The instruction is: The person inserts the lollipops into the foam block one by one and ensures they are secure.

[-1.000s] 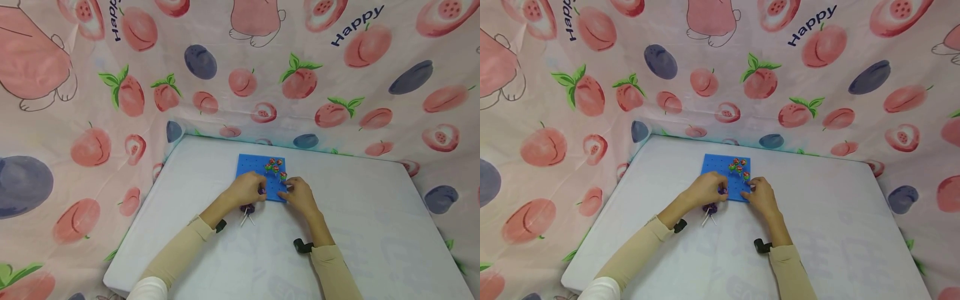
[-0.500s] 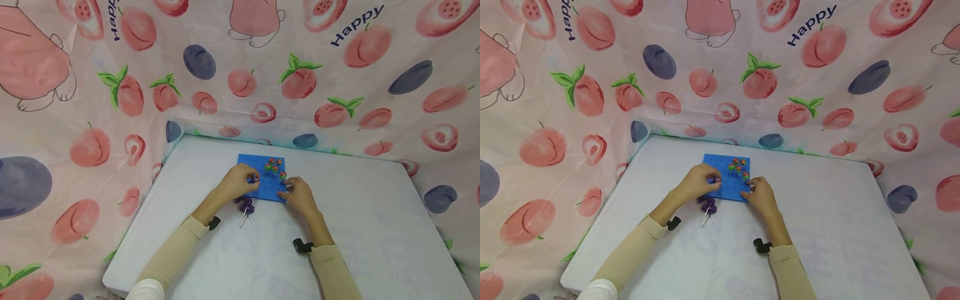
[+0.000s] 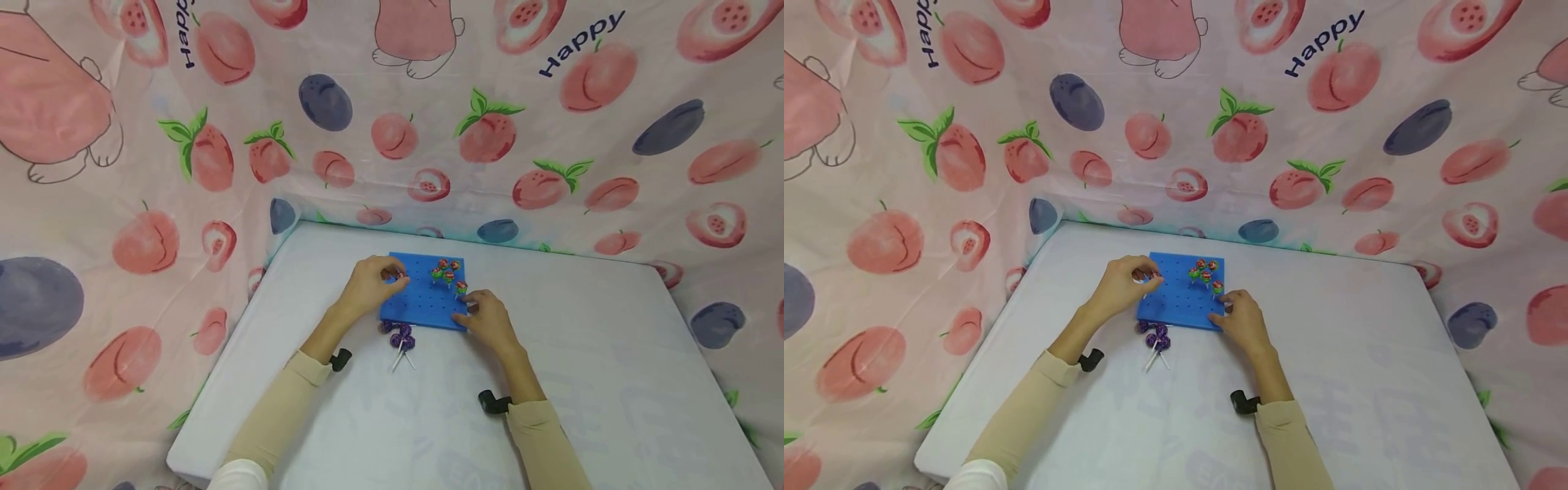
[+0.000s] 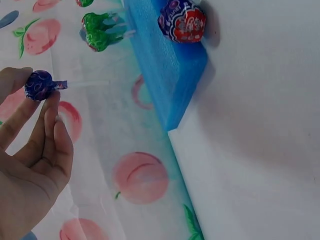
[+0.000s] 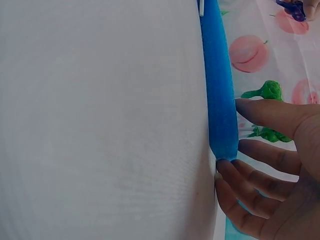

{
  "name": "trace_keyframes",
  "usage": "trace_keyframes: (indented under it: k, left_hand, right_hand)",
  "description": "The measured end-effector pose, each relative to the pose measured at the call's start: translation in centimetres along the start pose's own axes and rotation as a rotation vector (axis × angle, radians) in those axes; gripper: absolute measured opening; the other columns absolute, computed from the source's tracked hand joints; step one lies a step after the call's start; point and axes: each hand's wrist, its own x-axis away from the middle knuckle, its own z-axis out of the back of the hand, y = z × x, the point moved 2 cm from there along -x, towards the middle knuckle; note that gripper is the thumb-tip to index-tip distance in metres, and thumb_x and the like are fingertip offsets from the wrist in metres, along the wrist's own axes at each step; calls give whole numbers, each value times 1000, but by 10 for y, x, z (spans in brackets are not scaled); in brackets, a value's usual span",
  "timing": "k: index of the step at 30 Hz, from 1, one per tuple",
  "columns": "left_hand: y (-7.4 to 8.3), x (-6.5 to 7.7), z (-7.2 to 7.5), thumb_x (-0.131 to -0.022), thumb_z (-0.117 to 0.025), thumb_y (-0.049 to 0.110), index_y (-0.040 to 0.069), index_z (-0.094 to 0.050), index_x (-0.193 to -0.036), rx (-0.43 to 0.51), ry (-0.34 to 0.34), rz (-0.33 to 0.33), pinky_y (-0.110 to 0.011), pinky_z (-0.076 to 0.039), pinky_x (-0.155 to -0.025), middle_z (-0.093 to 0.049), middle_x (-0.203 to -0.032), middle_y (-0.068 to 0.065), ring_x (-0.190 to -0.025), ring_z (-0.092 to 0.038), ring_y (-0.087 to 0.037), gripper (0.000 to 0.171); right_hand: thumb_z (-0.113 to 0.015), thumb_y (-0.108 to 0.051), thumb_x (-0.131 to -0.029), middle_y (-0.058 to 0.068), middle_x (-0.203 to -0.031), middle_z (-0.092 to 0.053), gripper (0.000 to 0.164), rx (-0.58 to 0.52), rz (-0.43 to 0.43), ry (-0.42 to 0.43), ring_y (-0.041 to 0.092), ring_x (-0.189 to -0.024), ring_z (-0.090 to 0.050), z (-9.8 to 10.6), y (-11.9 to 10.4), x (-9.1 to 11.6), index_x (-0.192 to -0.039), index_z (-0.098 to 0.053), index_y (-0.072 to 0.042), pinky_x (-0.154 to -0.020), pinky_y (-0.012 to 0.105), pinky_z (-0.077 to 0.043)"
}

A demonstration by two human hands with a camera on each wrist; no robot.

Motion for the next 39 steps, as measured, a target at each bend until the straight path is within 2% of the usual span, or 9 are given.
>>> trace_keyframes:
  k: [8,16,30,39]
  left_hand:
    - [-13,-1,8,-94,-81,30,19,-76,-100,38,80,14,-33,-53,-74,-72,-90,6,-82,-62,-14,13]
    - [-20,-2,10,-94,-81,30,17,-76,-102,86,123,27,-32,-54,-73,-73,-89,4,-81,-63,-13,16]
    - [-30,-6,2,-95,-80,25,13,-76,-103,81,199,9,-33,-57,-76,-75,-91,0,-84,-67,-15,16]
    - [-36,-8,-7,-95,-80,25,14,-76,-103,67,199,29,-34,-56,-76,-75,-90,0,-83,-66,-16,14]
  right_hand:
    - [-84,-24,-90,21,-132,-61,47,-6,-14,-3,35,-113,-67,0,-1,1,-124,-68,4,-93,51,-58]
    - [-84,-25,-90,20,-130,-62,47,0,-7,-1,34,-112,-67,0,0,0,-125,-68,3,-91,50,-58]
    - [-83,-25,-91,19,-129,-62,47,-8,-14,-1,34,-112,-65,-1,1,1,-126,-67,2,-90,49,-58]
    - [-84,-26,-90,19,-127,-63,48,-11,-10,5,33,-110,-65,-1,2,1,-126,-68,2,-90,49,-57]
